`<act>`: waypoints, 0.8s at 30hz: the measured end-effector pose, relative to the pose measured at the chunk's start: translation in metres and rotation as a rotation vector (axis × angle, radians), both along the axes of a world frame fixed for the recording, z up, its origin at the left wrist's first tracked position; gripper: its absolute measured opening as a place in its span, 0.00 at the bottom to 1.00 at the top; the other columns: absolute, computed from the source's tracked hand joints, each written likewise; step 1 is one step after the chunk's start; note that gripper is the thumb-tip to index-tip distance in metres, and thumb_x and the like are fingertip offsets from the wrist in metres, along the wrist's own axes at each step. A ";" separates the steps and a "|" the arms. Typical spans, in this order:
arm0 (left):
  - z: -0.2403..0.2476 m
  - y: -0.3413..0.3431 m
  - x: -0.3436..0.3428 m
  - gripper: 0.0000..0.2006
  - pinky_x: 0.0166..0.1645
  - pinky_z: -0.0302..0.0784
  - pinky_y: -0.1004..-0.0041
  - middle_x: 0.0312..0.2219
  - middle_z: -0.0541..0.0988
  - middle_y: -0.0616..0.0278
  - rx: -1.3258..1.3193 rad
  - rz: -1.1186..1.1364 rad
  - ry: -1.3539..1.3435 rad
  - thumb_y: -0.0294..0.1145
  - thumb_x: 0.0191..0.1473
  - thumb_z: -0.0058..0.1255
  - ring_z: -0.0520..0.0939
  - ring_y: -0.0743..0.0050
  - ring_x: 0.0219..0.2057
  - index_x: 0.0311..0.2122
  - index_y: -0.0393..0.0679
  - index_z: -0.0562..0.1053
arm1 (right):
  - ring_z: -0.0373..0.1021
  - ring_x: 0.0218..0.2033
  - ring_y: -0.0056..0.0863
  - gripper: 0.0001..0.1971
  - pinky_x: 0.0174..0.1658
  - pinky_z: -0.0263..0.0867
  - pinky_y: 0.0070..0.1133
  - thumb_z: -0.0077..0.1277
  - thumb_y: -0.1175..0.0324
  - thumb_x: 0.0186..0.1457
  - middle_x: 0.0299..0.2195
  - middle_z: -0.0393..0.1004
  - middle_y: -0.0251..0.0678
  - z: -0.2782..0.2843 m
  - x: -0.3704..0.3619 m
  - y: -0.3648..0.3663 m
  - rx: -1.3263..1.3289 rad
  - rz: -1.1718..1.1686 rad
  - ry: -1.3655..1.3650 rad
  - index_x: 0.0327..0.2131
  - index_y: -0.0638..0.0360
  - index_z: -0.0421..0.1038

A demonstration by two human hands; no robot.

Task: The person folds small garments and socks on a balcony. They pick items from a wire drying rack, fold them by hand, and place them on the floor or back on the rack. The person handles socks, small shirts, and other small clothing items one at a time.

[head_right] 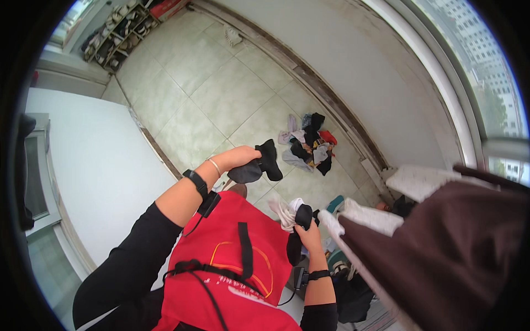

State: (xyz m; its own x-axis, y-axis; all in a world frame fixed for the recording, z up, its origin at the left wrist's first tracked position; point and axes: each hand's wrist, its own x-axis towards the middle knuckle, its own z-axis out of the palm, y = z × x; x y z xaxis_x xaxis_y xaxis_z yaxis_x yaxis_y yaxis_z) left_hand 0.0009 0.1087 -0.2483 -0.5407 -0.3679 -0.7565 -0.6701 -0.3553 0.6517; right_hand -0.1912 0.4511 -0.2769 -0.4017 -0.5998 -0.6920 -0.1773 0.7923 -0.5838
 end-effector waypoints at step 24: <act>-0.535 -0.072 -0.074 0.17 0.38 0.78 0.73 0.34 0.80 0.59 0.644 0.620 0.059 0.40 0.59 0.46 0.81 0.71 0.32 0.44 0.37 0.72 | 0.71 0.39 0.25 0.19 0.44 0.67 0.24 0.51 0.65 0.53 0.41 0.75 0.33 -0.455 -0.228 -0.100 0.375 -0.562 -0.554 0.48 0.61 0.69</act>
State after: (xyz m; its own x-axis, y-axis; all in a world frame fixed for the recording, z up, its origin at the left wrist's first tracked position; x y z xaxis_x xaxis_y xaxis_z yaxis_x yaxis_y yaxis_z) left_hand -0.0727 0.0363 -0.7835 -0.4308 -0.1208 -0.8943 -0.2079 -0.9511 0.2287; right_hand -0.4192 0.3507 -0.7321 -0.1169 -0.1074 -0.9873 0.5300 0.8340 -0.1535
